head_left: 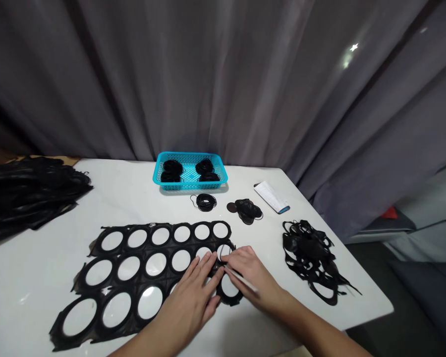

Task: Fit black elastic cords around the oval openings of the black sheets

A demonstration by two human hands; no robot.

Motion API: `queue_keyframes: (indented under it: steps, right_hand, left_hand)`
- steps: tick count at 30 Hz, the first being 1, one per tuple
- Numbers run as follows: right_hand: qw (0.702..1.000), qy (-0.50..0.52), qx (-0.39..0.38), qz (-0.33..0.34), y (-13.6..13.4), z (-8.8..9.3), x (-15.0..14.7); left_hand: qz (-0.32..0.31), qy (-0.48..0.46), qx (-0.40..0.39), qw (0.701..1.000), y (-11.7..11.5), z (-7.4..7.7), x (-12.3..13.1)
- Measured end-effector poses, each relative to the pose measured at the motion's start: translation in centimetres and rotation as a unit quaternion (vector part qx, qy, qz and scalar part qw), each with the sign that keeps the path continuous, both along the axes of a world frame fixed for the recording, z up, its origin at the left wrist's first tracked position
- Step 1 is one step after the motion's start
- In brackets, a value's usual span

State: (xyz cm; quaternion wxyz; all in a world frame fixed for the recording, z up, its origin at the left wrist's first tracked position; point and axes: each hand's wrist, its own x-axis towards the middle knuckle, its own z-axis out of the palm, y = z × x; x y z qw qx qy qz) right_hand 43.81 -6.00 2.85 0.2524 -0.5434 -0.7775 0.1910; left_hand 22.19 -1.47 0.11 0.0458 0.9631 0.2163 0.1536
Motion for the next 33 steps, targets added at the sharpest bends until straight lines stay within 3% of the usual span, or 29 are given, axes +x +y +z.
queue_keyframes:
  steps: [4,8,14,16,19,21,23,26,30,33]
  right_hand:
    - [0.996,0.060,-0.049,-0.052,0.4,0.3,0.4]
    - [0.994,0.069,-0.066,-0.061,0.4,0.4,0.2]
    - [0.999,-0.046,0.022,0.001,0.2,-0.2,-0.1]
    - [0.993,-0.077,0.065,-0.069,1.1,0.0,1.6]
    - [0.952,-0.089,0.119,-0.268,2.2,1.1,5.0]
    - [0.940,-0.049,0.091,-0.325,2.1,1.9,6.5]
    - [0.954,0.025,0.020,-0.297,0.9,2.4,6.3]
    - [0.967,0.096,-0.075,-0.223,-2.0,2.1,3.5]
    - [0.966,0.132,-0.131,-0.178,-4.9,0.9,-0.2]
    - [0.958,0.175,-0.145,-0.177,-5.6,0.2,-1.2]
  left_hand:
    - [0.002,0.000,-0.003,1.000,-0.1,-0.1,-0.1]
    - [0.001,-0.010,-0.007,1.000,-0.2,-0.2,-0.1]
    - [0.004,-0.007,0.000,1.000,-0.1,-0.4,0.1]
    - [0.002,-0.004,0.003,1.000,0.0,-0.3,0.1]
    - [-0.002,-0.016,-0.003,1.000,0.1,0.0,0.0]
    - [-0.005,-0.025,-0.005,1.000,0.0,0.4,-0.3]
    - [-0.015,-0.021,-0.005,1.000,-0.5,0.7,-0.7]
    - [-0.043,-0.009,-0.001,0.999,-1.9,0.6,-1.4]
    - [-0.043,-0.011,0.017,0.999,-3.7,-0.2,-1.7]
    - [-0.033,-0.013,0.018,0.999,-4.3,-0.5,-1.7]
